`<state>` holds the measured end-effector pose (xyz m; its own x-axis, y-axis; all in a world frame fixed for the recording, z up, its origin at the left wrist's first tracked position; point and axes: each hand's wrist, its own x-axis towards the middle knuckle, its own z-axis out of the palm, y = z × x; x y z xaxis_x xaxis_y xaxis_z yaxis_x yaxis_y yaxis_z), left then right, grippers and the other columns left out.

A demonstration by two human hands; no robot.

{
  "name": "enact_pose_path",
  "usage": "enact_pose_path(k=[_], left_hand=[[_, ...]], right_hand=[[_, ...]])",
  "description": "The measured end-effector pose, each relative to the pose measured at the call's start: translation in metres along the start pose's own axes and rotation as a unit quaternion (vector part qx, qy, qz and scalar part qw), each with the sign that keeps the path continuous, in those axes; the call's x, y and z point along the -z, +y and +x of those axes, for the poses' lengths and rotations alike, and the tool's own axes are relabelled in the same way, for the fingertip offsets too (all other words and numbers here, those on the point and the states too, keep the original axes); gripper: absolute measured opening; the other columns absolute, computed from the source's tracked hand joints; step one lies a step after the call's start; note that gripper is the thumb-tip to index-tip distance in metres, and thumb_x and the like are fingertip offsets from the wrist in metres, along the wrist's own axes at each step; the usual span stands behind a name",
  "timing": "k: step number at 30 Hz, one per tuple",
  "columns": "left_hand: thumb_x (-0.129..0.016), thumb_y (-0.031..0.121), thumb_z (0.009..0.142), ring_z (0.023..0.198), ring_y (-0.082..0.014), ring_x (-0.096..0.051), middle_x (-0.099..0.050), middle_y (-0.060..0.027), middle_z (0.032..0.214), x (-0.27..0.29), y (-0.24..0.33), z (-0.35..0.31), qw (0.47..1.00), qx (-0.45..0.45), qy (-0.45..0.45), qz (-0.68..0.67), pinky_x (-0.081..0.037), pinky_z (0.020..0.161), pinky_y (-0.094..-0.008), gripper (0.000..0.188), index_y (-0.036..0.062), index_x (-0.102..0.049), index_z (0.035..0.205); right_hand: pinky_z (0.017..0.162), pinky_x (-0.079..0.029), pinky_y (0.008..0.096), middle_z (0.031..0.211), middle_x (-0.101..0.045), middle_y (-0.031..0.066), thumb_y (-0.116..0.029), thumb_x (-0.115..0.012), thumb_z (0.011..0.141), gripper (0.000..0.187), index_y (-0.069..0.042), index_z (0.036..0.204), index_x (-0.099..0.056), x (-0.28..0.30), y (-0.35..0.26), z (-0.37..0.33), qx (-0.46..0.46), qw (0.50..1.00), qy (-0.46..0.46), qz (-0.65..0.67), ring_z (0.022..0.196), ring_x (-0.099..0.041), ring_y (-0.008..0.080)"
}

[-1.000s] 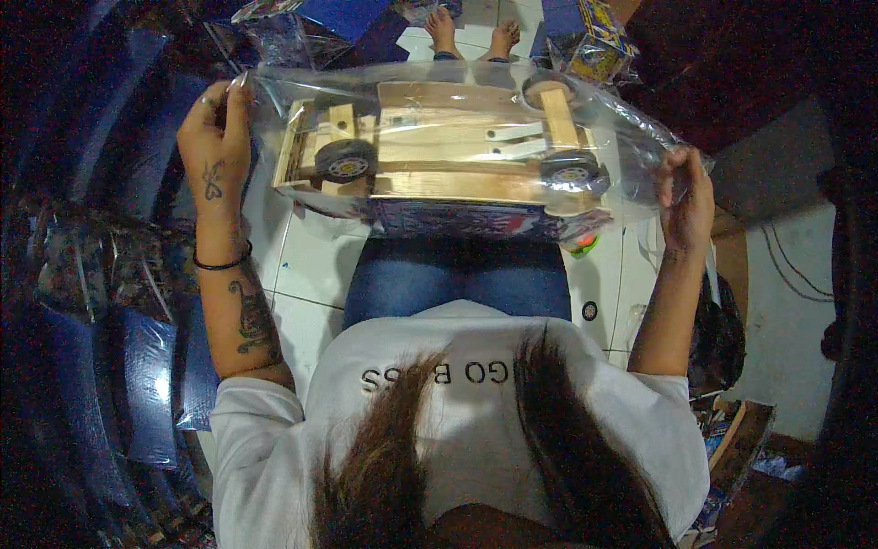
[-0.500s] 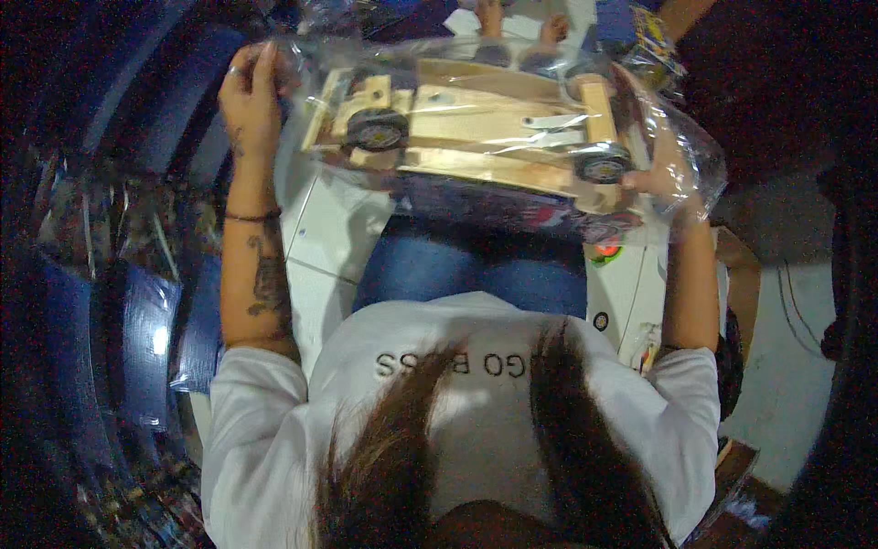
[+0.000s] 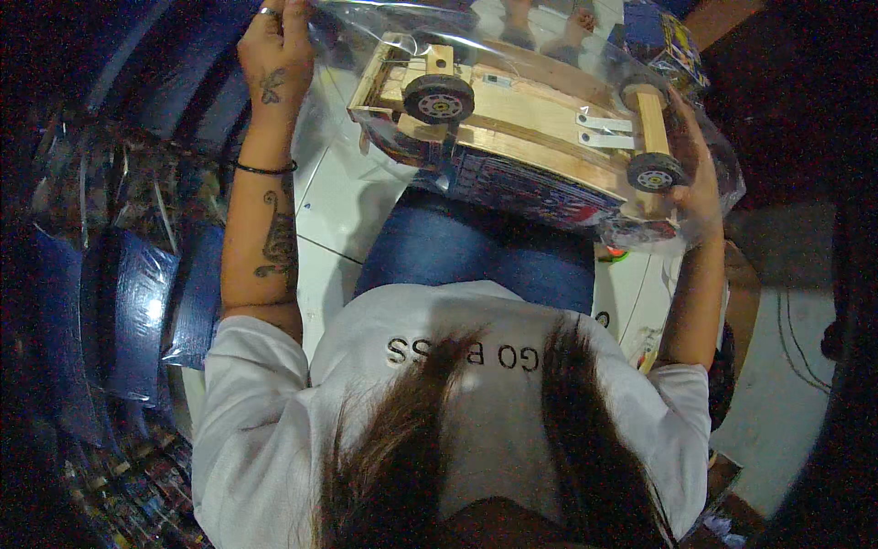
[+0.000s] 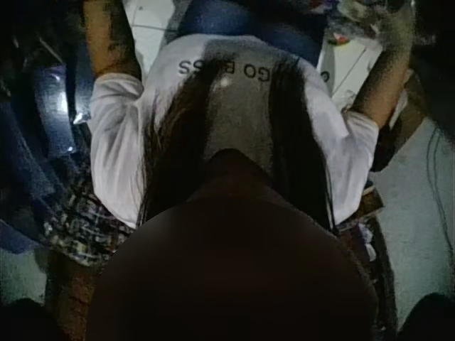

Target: The person sits on the floor and wraps several toy boxes in clear plastic film. They use a handheld tape dispenser to apply tape to seal the plastic around each box, then place the wrapped items aside and pick up the next one.

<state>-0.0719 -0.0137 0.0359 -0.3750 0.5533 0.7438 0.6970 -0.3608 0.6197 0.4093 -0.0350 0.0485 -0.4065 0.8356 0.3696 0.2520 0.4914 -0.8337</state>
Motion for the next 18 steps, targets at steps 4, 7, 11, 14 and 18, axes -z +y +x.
enact_pose_path(k=[4, 7, 11, 14, 18], left_hand=[[-0.06, 0.021, 0.093, 0.063, -0.0014, -0.047, -0.062, 0.0041, 0.081, 0.001, 0.005, -0.005, 0.972, 0.062, -0.023, -0.225, -0.037, 0.055, -0.0177, 0.023, 0.0017, -0.068, 0.1], [-0.057, 0.024, 0.094, 0.06, -0.0019, -0.042, -0.053, 0.0068, 0.069, 0.004, 0.01, -0.004, 0.972, 0.072, -0.022, -0.224, -0.033, 0.054, -0.0182, 0.025, 0.0022, -0.069, 0.096], [-0.057, 0.024, 0.094, 0.06, -0.0021, -0.043, -0.057, 0.0057, 0.071, 0.009, 0.024, 0.008, 0.984, 0.037, 0.046, -0.168, -0.033, 0.054, -0.0184, 0.025, 0.0026, -0.07, 0.098], [-0.058, 0.025, 0.093, 0.061, -0.0037, -0.045, -0.062, 0.003, 0.075, 0.011, 0.03, 0.012, 0.972, 0.054, 0.091, -0.211, -0.035, 0.054, -0.0209, 0.027, 0.0018, -0.071, 0.095], [-0.061, 0.029, 0.091, 0.062, -0.0069, -0.047, -0.06, 0.0019, 0.071, 0.007, 0.016, -0.006, 0.97, 0.139, 0.032, -0.198, -0.038, 0.057, -0.0246, 0.03, 0.0009, -0.071, 0.092]], right_hand=[[0.114, -0.021, 0.0436, 0.149, -0.03, 0.0156, -0.049, -0.066, 0.076, 0.092, 0.0, 0.144, -0.029, 0.014, 0.008, -0.018, -0.044, 0.937, 0.134, 0.319, 0.138, -0.027, 0.0305], [0.1, -0.037, 0.04, 0.124, -0.053, 0.0133, -0.042, -0.058, 0.086, 0.061, 0.002, 0.127, -0.048, 0.026, 0.001, -0.025, -0.024, 0.888, 0.085, 0.451, 0.114, -0.049, 0.0293], [0.07, -0.044, 0.0292, 0.088, -0.059, 0.0005, -0.028, -0.055, 0.093, 0.027, -0.003, 0.096, -0.062, 0.042, -0.031, -0.002, -0.102, 0.961, 0.254, -0.034, 0.077, -0.053, 0.0132], [0.067, -0.047, 0.0308, 0.083, -0.062, 0.0023, -0.034, -0.057, 0.093, 0.031, -0.004, 0.092, -0.064, 0.054, -0.071, 0.046, 0.052, 0.945, 0.303, -0.112, 0.075, -0.058, 0.0146], [0.055, -0.042, 0.029, 0.069, -0.056, 0.0004, -0.031, -0.054, 0.095, 0.033, -0.004, 0.08, -0.064, 0.057, -0.138, 0.104, 0.277, 0.873, 0.385, -0.112, 0.06, -0.051, 0.0098]])
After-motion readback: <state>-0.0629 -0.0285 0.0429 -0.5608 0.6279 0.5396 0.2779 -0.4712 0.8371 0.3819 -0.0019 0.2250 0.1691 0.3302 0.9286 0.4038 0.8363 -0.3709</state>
